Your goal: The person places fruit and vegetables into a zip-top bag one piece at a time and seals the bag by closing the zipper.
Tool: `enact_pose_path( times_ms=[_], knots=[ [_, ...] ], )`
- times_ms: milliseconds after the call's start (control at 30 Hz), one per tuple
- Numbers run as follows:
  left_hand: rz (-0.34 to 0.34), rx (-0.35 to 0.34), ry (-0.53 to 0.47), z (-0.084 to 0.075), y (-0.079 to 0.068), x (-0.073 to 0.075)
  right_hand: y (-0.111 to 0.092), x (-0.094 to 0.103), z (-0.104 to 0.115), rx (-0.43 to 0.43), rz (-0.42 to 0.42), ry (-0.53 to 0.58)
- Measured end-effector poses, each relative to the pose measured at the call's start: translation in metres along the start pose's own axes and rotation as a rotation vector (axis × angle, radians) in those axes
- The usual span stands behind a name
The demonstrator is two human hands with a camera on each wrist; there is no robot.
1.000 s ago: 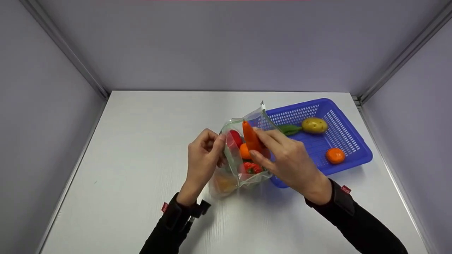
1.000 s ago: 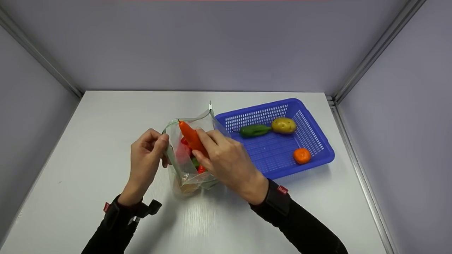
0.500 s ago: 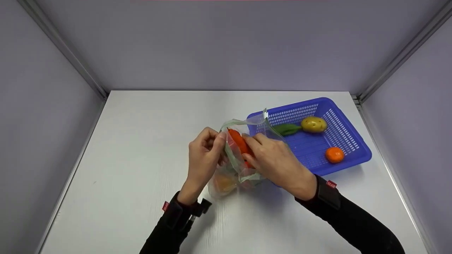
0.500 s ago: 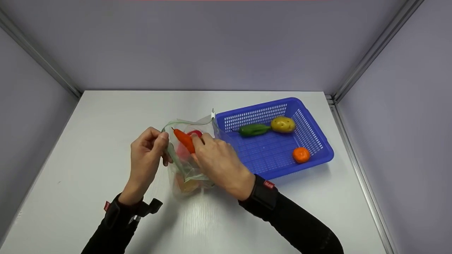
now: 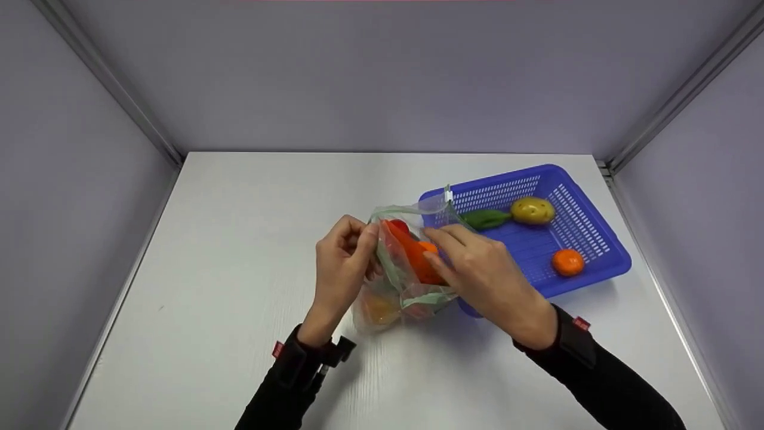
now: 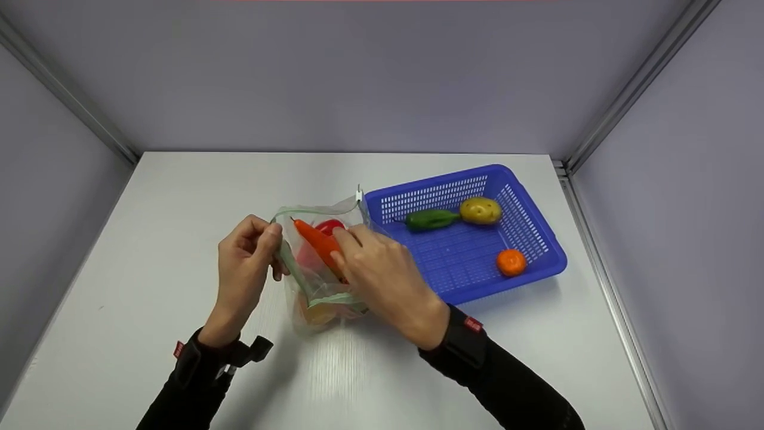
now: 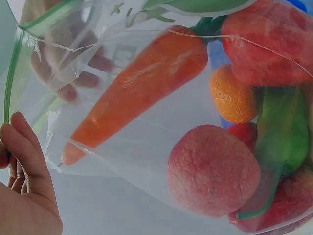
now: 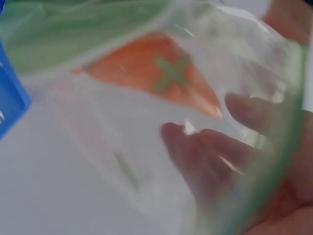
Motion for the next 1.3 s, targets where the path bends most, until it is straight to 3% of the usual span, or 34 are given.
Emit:
enact_pose_path(
  times_ms=[200,400,633,800,967,1133,1300],
  knots=[
    [-0.01,0.019,-0.001,0.001,-0.001,0.002,-0.014,0.042,-0.027,-0.007,-0.231,0.02],
    [-0.029,0.028,0.009,0.0,-0.004,0.006,-0.016,0.05,-0.061,-0.079,-0.251,0.006],
    [-0.047,0.029,0.014,0.0,-0.006,0.008,-0.014,0.033,-0.108,-0.194,-0.13,-0.075],
    [-0.051,0.04,0.002,0.0,-0.008,0.007,-0.013,0.015,-0.135,-0.207,-0.032,-0.115],
    [-0.049,0.047,-0.007,-0.001,-0.008,0.005,-0.009,-0.002,-0.15,-0.15,0.082,-0.16],
    [-0.049,0.038,0.0,0.001,-0.008,0.004,-0.001,-0.017,-0.157,-0.097,0.197,-0.128],
    [-0.047,0.036,0.003,0.002,-0.009,0.004,0.007,-0.033,-0.166,-0.158,0.376,-0.117]
  ],
)
Point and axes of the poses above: each hand's wrist, its own y-axis towards the middle knuckle, its own x-axis out of the back of the hand, z = x × y, the point moved 2 cm from there along y, towards the middle knuckle
